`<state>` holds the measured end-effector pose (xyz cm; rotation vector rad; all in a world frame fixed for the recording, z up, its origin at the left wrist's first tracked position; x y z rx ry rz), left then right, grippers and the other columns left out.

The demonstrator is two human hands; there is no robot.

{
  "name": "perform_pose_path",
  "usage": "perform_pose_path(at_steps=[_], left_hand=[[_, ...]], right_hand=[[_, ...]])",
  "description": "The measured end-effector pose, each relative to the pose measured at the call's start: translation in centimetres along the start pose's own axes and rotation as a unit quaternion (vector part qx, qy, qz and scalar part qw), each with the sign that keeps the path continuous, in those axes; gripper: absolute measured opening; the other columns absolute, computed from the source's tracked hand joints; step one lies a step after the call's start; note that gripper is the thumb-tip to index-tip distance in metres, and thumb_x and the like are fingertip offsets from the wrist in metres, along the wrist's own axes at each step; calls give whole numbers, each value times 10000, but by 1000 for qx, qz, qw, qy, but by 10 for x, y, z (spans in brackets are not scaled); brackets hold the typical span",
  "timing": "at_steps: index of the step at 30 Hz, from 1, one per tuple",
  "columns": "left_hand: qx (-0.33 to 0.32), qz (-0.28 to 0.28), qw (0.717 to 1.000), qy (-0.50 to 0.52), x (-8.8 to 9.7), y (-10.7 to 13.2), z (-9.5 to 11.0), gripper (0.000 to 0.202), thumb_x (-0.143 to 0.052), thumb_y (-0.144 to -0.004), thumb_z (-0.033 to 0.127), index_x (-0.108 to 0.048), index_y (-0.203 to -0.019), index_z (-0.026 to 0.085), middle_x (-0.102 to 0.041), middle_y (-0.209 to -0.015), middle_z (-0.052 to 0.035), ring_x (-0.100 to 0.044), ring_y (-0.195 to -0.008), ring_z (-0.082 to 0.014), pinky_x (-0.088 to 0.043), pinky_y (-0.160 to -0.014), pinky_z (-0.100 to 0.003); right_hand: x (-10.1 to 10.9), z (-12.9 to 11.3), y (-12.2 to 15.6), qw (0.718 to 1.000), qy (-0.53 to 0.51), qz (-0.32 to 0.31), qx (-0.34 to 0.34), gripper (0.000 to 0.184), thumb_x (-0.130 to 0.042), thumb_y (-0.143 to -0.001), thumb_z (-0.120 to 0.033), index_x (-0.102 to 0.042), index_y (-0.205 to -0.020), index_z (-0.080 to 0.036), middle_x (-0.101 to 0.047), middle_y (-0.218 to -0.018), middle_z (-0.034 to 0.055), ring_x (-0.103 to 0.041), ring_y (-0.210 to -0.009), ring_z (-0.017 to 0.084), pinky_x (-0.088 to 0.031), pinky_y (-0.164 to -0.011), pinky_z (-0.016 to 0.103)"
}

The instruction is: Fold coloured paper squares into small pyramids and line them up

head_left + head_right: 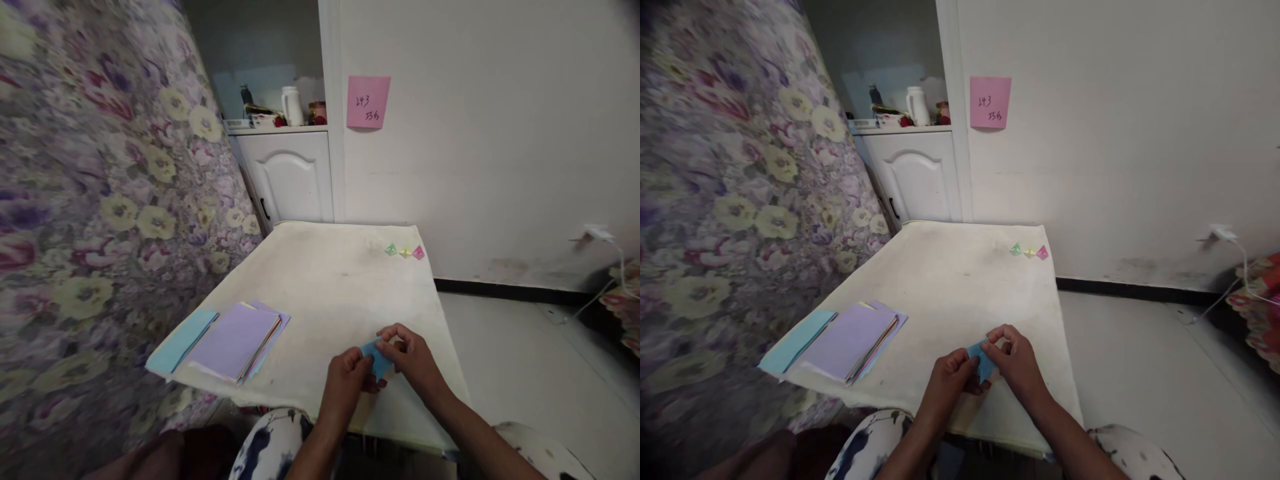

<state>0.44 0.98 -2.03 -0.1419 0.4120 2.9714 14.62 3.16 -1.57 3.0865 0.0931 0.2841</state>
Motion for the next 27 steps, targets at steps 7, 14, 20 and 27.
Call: perform_pose_path(at_steps=[7,14,20,27], left_hand=[[26,-28,999,38,-2,0,-4,251,-583,-726,379,-570,-724,128,-648,-633,-30,-639,-515,-155,-466,-488,-227],[33,-54,996,69,-2,0,-3,299,-565,-739,407,-587,-774,111,-670,-724,-74,-644,-546,-158,-472,-522,-244],[16,-45,999,14,-2,1,-3,265,-694,-612,254,-596,-815,115,-671,-650,-49,-644,-571,-172,-469,-526,-242],[44,-22,998,25,-4,3,0,209,-647,-650,260,-560,-767,110,-694,-674,-87,-652,-559,-172,-485,-529,-253]], right_hand=[[0,2,-1,999,35,20,28,190,-610,-719,-330,-519,-624,-192,-532,-533,-27,-466,-484,119,-345,-462,236],[-2,11,-3,1000,-9,27,12,188,-603,-728,-336,-527,-632,-193,-558,-539,-13,-489,-490,139,-376,-483,263],[-3,5,-1,998,28,56,24,168,-605,-718,-312,-536,-626,-188,-527,-556,-21,-458,-513,130,-363,-490,251],[-5,7,-2,999,15,34,14,173,-592,-720,-321,-530,-642,-180,-527,-552,-26,-454,-495,119,-345,-469,230]])
Point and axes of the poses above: each hand's wrist, its own y-axis away from the middle knuckle, its own x-axis out of the back of the hand, z = x × y, the point moved 1 cm from there along -y, towards the middle knuckle
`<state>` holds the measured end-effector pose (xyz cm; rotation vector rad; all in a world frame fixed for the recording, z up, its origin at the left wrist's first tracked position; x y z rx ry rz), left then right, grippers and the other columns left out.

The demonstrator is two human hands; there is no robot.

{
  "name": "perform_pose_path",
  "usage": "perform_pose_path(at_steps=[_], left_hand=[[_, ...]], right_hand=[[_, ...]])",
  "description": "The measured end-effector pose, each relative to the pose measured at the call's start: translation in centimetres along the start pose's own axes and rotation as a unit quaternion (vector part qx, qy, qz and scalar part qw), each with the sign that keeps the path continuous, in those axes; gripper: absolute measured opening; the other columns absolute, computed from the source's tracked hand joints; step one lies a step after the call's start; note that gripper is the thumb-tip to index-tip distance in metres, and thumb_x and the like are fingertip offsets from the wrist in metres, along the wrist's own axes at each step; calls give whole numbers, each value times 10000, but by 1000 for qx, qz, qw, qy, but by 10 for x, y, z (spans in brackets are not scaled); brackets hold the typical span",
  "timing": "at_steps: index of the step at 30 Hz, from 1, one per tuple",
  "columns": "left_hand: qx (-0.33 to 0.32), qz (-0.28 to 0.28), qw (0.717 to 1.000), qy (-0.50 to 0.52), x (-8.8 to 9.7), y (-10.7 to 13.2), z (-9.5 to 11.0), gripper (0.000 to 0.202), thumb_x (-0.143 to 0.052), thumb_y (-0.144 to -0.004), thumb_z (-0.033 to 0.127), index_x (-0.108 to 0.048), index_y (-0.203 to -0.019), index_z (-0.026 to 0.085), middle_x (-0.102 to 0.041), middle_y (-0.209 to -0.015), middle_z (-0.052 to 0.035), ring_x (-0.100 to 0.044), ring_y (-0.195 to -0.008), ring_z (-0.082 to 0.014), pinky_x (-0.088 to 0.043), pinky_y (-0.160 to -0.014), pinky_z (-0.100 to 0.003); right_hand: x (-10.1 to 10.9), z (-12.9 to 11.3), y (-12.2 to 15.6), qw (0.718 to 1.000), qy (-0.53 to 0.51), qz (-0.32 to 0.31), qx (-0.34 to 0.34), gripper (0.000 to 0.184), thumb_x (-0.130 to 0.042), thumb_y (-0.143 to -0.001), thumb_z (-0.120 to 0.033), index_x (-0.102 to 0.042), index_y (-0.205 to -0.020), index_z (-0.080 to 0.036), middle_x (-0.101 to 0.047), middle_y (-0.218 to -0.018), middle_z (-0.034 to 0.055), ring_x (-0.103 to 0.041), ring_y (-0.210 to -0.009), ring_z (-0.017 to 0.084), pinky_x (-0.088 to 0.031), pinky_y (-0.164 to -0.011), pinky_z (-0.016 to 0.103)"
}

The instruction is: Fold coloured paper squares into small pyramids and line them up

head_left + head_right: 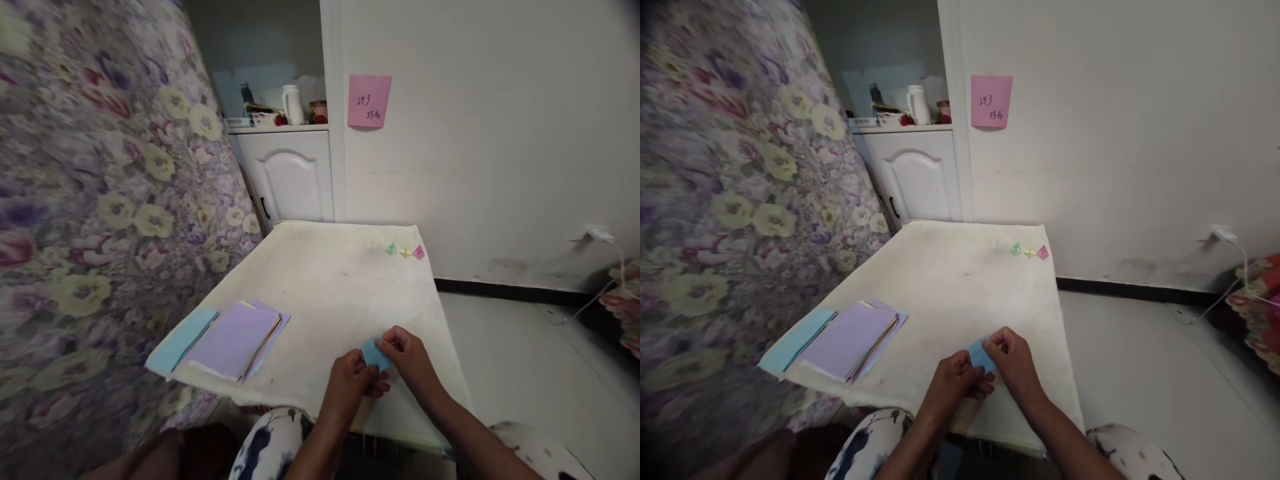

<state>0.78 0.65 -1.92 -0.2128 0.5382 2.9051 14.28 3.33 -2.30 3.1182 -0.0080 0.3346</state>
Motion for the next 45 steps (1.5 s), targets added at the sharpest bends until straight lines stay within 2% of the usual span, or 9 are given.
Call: perform_pose_path(at_steps=[6,12,20,27,32,35,38,42,45], left_hand=[[14,-14,999,30,1,0,0,253,-669,-642,275,-568,-803,108,-700,-684,-90,-648,-556,-150,-476,-530,-228],[21,-21,998,50,-1,1,-2,243,-682,-638,276,-570,-782,116,-696,-667,-82,-649,-570,-150,-476,-543,-225],[0,-7,998,63,-2,0,-3,237,-681,-630,270,-570,-771,116,-675,-625,-62,-634,-557,-146,-469,-536,-226],[-5,-5,1000,15,3,-4,-4,224,-642,-655,301,-581,-788,131,-652,-658,-28,-629,-583,-154,-454,-541,-235],[-64,39,994,-79,11,-7,-1,224,-630,-674,337,-556,-600,140,-477,-455,51,-437,-418,-80,-279,-413,-183],[-89,51,993,-55,14,-8,-2,252,-654,-658,332,-533,-544,142,-421,-453,69,-342,-416,-51,-231,-426,-182],[-75,79,994,-14,13,-7,-4,252,-647,-669,361,-539,-577,153,-369,-388,90,-263,-369,-46,-181,-405,-189],[-76,94,992,35,11,-5,-5,263,-627,-698,387,-534,-609,158,-440,-381,66,-308,-368,-57,-202,-406,-191],[-78,72,993,49,11,-2,-2,255,-618,-717,381,-538,-628,156,-483,-415,45,-352,-387,-63,-237,-420,-189]], right_hand=[[2,1,-1,1000,5,-24,7,187,-617,-706,-355,-601,-701,-169,-511,-539,-34,-400,-466,97,-302,-450,218],[-1,-2,2,999,-34,1,7,199,-588,-729,-317,-516,-604,-179,-449,-495,-53,-389,-466,96,-305,-446,214],[1,-6,3,996,-90,13,12,187,-623,-704,-282,-487,-622,-184,-516,-544,-38,-455,-505,112,-358,-478,225],[-1,-4,1,991,-132,-10,11,139,-633,-696,-251,-523,-665,-172,-565,-601,-19,-496,-551,121,-389,-518,233],[-5,-8,4,993,-113,-37,23,137,-635,-679,-204,-556,-788,-178,-548,-591,-42,-475,-526,105,-361,-489,212],[-7,-9,5,993,-104,-41,30,233,-632,-676,-192,-564,-899,-187,-596,-697,-18,-515,-590,117,-396,-532,220],[-9,-7,5,994,-103,-29,25,292,-651,-661,-215,-559,-937,-191,-615,-777,6,-560,-658,142,-436,-587,244],[-8,-4,4,997,-57,-41,21,143,-627,-700,-291,-585,-762,-169,-586,-661,-5,-531,-597,131,-412,-557,238],[-6,-3,4,998,-33,-51,24,176,-607,-721,-312,-565,-639,-161,-515,-556,-32,-459,-521,102,-352,-497,218]])
Point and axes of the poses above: each hand's wrist, its own y-axis away from the middle knuckle, its own x-axis out of the back of the hand, z = x × y, the point moved 1 cm from there along -y, towards the middle knuckle
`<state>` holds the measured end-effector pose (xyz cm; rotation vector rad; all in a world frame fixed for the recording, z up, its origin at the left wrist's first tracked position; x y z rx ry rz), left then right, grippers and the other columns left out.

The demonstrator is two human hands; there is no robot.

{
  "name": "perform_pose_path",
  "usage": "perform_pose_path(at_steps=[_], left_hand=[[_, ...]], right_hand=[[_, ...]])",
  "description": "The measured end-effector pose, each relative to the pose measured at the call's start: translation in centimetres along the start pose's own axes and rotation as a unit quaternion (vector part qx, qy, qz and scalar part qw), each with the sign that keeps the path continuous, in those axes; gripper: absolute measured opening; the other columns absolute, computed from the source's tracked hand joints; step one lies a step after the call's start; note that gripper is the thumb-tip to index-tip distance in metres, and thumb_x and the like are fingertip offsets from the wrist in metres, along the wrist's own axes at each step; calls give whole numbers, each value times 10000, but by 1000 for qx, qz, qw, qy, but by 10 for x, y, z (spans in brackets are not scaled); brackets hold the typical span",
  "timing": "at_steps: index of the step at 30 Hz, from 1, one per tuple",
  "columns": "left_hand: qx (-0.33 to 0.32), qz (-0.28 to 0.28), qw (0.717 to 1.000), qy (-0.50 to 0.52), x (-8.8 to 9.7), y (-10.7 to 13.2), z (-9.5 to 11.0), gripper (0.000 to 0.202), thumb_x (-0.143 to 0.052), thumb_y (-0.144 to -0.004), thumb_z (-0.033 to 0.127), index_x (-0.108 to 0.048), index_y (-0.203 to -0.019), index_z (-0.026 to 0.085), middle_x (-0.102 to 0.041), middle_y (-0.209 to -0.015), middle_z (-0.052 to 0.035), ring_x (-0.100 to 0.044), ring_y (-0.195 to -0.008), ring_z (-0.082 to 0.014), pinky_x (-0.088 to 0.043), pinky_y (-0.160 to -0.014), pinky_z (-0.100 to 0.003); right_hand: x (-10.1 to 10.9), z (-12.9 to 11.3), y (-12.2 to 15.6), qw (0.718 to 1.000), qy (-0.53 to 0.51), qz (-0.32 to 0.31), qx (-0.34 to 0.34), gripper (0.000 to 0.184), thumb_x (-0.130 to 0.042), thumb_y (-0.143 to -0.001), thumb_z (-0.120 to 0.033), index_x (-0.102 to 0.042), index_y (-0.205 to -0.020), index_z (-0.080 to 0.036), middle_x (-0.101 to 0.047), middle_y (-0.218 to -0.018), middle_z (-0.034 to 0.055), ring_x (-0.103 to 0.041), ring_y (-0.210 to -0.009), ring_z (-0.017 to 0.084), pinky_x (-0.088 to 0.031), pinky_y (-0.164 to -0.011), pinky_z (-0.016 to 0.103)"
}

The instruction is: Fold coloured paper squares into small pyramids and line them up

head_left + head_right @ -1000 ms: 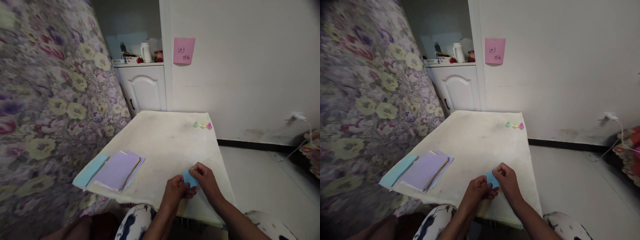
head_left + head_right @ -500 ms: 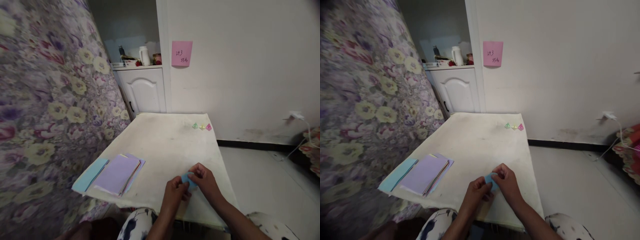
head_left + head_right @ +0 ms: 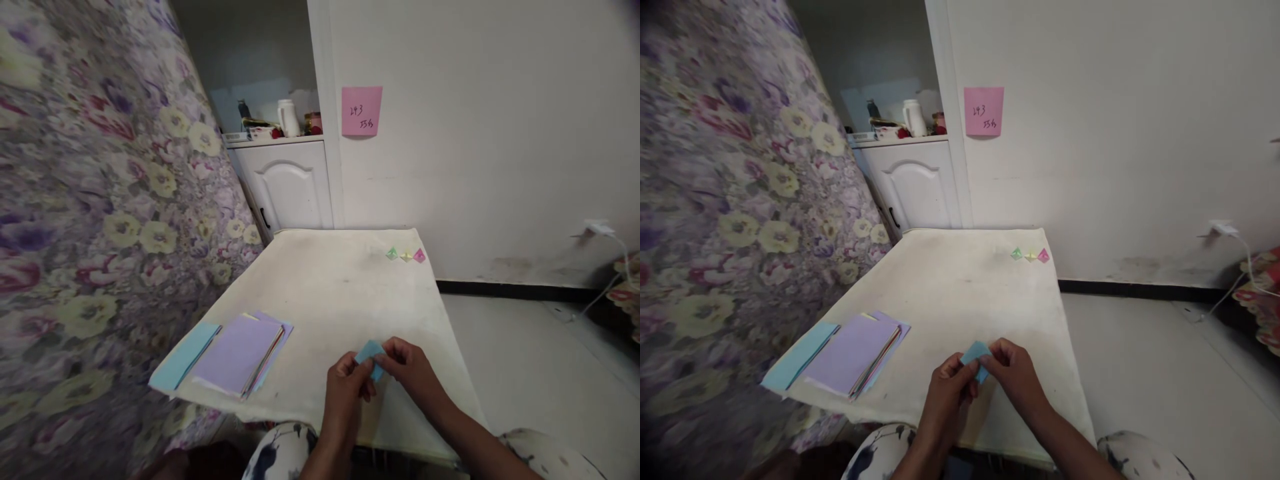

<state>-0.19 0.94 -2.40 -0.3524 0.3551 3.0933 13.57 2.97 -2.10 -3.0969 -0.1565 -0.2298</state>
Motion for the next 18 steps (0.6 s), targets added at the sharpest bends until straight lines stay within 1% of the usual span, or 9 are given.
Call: perform_pose_path(at_steps=[3,6,9,12,15,18], left_hand=[[-7,-6,1000,-13,4,0,6,279,-591,-741,402,-558,-632,147,-485,-439,38,-371,-409,-66,-253,-428,-187],[-20,-4,999,-43,9,-2,11,280,-599,-731,403,-579,-637,140,-491,-454,33,-403,-430,-79,-287,-440,-193],[-43,-8,995,-84,11,-3,13,237,-613,-720,365,-588,-652,139,-512,-474,29,-440,-456,-93,-319,-460,-201],[-74,-6,991,-110,10,-2,14,182,-622,-714,310,-588,-652,142,-547,-541,22,-483,-527,-101,-359,-516,-202],[-71,-14,993,-90,8,-1,14,155,-621,-710,291,-577,-684,145,-558,-582,18,-508,-556,-108,-386,-530,-206],[-66,-19,997,-41,6,-1,14,175,-636,-692,283,-555,-783,157,-570,-635,15,-525,-554,-112,-403,-500,-207]], right_hand=[[1,0,-1,1000,-17,-13,-17,189,-623,-704,-313,-544,-616,-166,-481,-500,-51,-426,-456,85,-323,-446,205],[2,-1,-1,997,-45,-38,-44,208,-632,-694,-343,-539,-627,-170,-472,-450,-64,-409,-384,74,-308,-394,195],[2,-4,-1,996,-65,-45,-45,214,-633,-696,-346,-541,-630,-164,-487,-439,-63,-419,-368,68,-320,-387,189],[2,-5,-1,994,-87,-54,-47,223,-633,-699,-350,-534,-634,-161,-503,-450,-61,-417,-358,62,-323,-379,185],[1,-7,0,991,-106,-63,-45,228,-631,-699,-363,-531,-659,-162,-513,-467,-60,-419,-356,62,-329,-370,186],[0,-10,1,992,-113,-41,-32,217,-637,-691,-354,-535,-737,-169,-526,-543,-58,-436,-373,63,-348,-364,186]])
Point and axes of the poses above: each hand's wrist, its own y-axis away from the middle knuckle, its own x-axis out of the back of the hand, z = x × y, the point moved 1 cm from there along -y, towards the middle knuckle
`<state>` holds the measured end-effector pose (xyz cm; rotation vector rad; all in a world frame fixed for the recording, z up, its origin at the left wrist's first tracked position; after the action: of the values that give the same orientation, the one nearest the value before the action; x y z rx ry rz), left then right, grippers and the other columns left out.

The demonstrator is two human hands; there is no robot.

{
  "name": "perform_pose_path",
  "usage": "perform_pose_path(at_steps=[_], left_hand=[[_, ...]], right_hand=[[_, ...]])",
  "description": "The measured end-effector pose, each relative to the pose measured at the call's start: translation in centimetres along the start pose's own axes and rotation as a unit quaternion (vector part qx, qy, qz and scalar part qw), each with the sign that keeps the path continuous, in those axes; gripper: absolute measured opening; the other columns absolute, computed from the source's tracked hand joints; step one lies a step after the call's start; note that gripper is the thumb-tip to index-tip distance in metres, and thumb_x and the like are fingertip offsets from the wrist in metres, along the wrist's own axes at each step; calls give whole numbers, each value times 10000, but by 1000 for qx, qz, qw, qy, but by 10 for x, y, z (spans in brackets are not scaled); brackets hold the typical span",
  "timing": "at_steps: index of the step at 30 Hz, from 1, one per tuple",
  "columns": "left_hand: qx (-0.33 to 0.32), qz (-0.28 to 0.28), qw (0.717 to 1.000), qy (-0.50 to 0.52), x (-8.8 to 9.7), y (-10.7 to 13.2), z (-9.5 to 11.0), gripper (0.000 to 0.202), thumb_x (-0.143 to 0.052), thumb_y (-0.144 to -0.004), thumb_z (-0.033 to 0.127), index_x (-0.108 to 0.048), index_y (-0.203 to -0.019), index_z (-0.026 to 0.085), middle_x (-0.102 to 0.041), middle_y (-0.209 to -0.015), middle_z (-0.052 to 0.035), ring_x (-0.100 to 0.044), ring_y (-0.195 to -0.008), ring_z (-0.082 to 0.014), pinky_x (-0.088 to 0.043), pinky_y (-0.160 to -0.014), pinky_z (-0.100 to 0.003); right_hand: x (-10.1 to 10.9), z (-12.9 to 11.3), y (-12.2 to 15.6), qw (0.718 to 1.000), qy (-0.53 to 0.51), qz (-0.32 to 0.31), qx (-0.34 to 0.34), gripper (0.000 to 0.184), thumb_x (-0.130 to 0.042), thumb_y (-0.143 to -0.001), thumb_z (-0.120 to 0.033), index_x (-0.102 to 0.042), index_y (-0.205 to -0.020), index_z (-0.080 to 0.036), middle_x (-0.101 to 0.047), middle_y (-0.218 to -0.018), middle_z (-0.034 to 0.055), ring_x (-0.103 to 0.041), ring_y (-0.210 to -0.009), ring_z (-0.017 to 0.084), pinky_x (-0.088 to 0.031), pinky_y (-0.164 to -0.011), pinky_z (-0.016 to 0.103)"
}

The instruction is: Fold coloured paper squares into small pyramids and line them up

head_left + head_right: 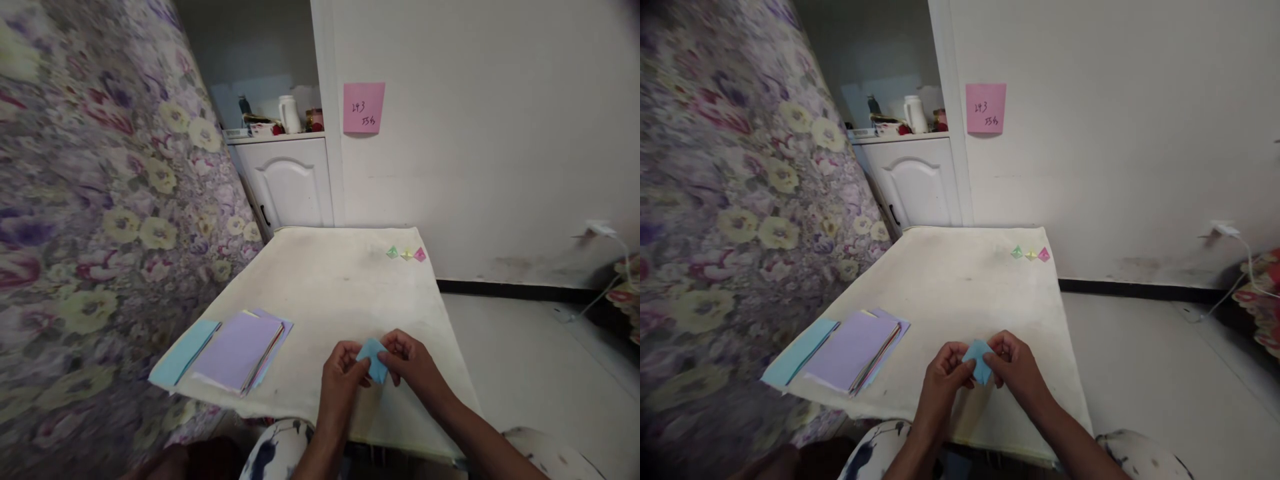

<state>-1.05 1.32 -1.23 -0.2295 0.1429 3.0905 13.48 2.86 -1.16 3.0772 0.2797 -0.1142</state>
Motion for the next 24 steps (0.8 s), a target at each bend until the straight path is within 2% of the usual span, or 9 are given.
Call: perform_pose_path(at_steps=[3,7,9,14,19,24], left_hand=[[-8,10,999,32,0,0,1,237,-665,-663,283,-527,-824,178,-575,-692,21,-526,-538,-100,-406,-476,-199],[-9,4,999,36,0,0,0,222,-675,-658,284,-519,-772,174,-548,-653,35,-501,-497,-80,-400,-473,-191],[-7,2,999,34,1,-1,-1,214,-676,-658,289,-527,-757,170,-547,-634,36,-501,-494,-80,-402,-480,-192],[5,7,1000,25,1,-2,0,195,-690,-631,293,-566,-695,157,-566,-558,32,-515,-477,-95,-406,-486,-205],[19,0,1000,17,3,-1,4,153,-674,-640,266,-625,-717,144,-609,-547,10,-553,-519,-122,-434,-545,-231],[21,-22,999,13,5,2,11,122,-645,-658,247,-647,-717,141,-641,-600,-15,-569,-563,-137,-449,-588,-248]], right_hand=[[-1,-4,2,1000,9,21,18,224,-643,-685,-326,-531,-818,-184,-547,-678,-41,-450,-395,52,-364,-360,180],[-1,-7,3,1000,7,5,14,213,-635,-688,-309,-533,-828,-185,-558,-740,-25,-442,-396,40,-365,-365,180],[0,-6,3,1000,0,-3,9,217,-634,-686,-312,-540,-833,-182,-562,-714,-26,-448,-398,47,-365,-373,186],[3,-2,1,999,15,-32,1,152,-602,-703,-307,-585,-754,-165,-515,-506,-52,-433,-391,73,-347,-393,197],[5,-2,2,999,-17,-31,5,71,-549,-683,-202,-598,-719,-163,-485,-469,-60,-419,-414,78,-338,-431,203],[5,-4,4,999,-24,-24,17,114,-494,-648,-138,-594,-696,-167,-469,-471,-61,-415,-429,84,-333,-439,205]])
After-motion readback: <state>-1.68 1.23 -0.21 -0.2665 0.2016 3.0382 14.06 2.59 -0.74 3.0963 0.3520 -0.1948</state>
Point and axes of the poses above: each hand's wrist, its own y-axis away from the middle knuckle, its own x-axis out of the back of the hand, z = x × y, the point moved 1 cm from there along -y, towards the middle knuckle
